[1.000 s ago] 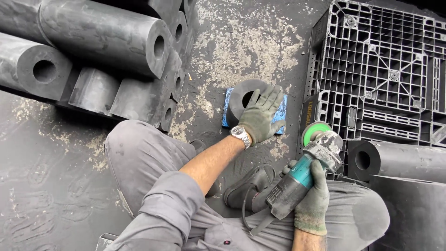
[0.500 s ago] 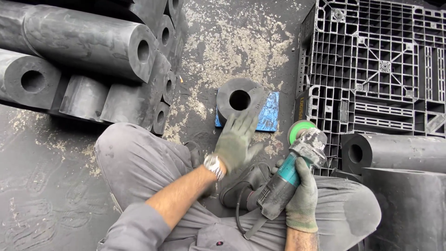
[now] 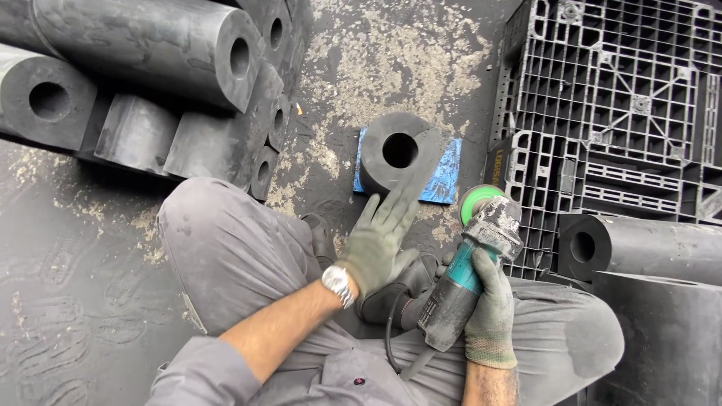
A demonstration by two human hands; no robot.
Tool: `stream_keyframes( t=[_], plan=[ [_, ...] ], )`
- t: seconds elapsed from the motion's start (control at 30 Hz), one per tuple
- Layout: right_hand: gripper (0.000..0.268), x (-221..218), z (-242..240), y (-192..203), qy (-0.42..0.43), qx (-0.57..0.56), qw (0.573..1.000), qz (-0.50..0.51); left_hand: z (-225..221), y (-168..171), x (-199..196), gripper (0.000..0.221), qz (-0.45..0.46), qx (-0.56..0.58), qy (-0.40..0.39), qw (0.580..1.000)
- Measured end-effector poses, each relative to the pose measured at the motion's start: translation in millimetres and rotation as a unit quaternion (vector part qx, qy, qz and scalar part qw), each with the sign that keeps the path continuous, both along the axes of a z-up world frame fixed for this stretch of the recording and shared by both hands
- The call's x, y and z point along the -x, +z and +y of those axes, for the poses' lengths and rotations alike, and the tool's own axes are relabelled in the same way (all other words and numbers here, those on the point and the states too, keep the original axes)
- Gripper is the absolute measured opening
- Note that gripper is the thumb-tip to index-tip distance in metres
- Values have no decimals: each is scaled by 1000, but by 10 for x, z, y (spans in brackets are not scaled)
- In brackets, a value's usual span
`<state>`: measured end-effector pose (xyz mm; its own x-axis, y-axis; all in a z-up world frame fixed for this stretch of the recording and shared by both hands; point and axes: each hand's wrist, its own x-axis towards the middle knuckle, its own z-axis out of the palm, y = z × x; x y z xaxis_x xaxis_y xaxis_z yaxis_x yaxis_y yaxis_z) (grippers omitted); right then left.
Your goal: A person uses a handheld angle grinder to shape and smooth various rubber industrial components on a workshop floor.
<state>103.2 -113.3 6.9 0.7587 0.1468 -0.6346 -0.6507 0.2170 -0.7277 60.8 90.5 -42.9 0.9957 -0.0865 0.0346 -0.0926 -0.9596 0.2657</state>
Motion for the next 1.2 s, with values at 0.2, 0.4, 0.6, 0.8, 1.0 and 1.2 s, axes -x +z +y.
stream_keyframes(
  t=[0.2,0.4,0.6,0.8,1.0,1.2],
  plan=[
    [45,74,106,77,78,2,997,-1,-59,116,490,68,36,183,52,981],
    [41,84,285,158,135,51,989,22,-429,-90,854,45,203,579,117,781],
    [35,66,452,102,166,28,985,47,-561,-343,1108,49,44,423,-49,904],
    [33,44,579,174,168,70,982,55,-502,-122,948,60,146,548,59,822],
    [35,14,569,120,170,74,981,52,-463,57,841,66,274,588,184,739],
    [35,19,731,202,178,80,980,45,-412,91,824,67,223,627,201,719]
  ],
)
